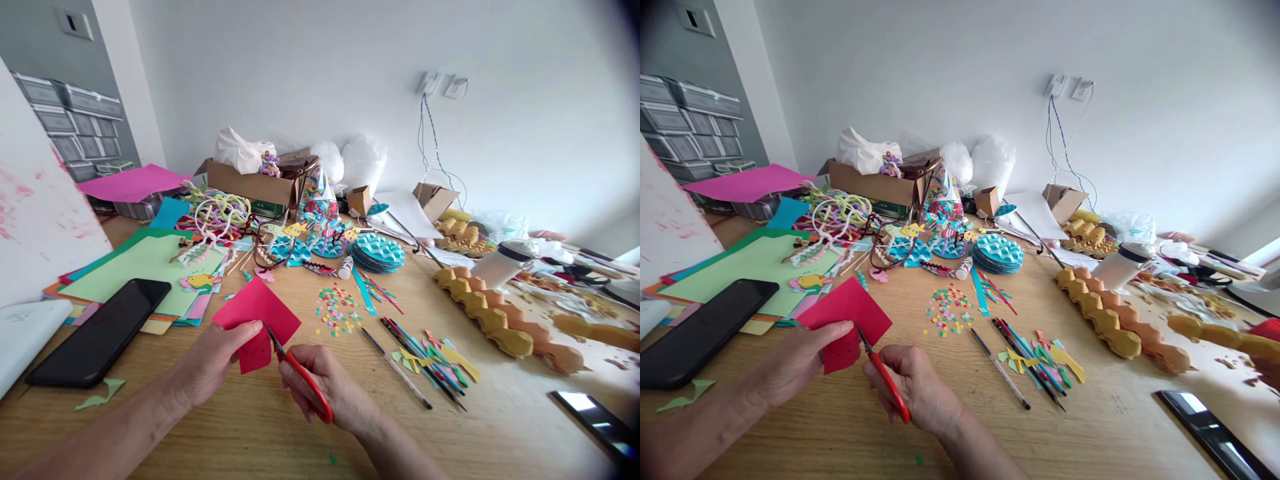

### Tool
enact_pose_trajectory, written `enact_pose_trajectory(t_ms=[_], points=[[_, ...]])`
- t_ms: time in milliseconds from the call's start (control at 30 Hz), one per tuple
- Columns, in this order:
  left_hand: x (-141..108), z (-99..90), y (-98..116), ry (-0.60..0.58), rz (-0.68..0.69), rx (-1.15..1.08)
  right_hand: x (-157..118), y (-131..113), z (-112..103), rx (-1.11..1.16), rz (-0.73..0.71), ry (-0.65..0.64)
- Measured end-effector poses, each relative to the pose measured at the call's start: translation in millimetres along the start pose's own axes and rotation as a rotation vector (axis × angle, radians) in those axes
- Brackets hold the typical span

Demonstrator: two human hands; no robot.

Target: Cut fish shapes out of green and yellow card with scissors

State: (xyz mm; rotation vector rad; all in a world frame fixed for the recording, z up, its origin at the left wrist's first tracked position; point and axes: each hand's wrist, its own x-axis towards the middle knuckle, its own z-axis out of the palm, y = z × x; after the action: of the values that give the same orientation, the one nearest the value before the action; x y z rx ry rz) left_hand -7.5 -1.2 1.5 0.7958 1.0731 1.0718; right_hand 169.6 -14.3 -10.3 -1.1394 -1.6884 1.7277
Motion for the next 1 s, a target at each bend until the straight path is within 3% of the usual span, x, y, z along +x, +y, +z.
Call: enact_pose_trajectory(t_ms=[267,1000], points=[[2.7,-0.4,0.5,-0.049,0.06,-0.072,-1.3,-2.5,0.8,0.002,-0.003,0.012],[1.9,1.0,-0.4,-0.092,0.014,-0.058,0.2,-1.0,3.3,0.038,-0.034,-0.006]])
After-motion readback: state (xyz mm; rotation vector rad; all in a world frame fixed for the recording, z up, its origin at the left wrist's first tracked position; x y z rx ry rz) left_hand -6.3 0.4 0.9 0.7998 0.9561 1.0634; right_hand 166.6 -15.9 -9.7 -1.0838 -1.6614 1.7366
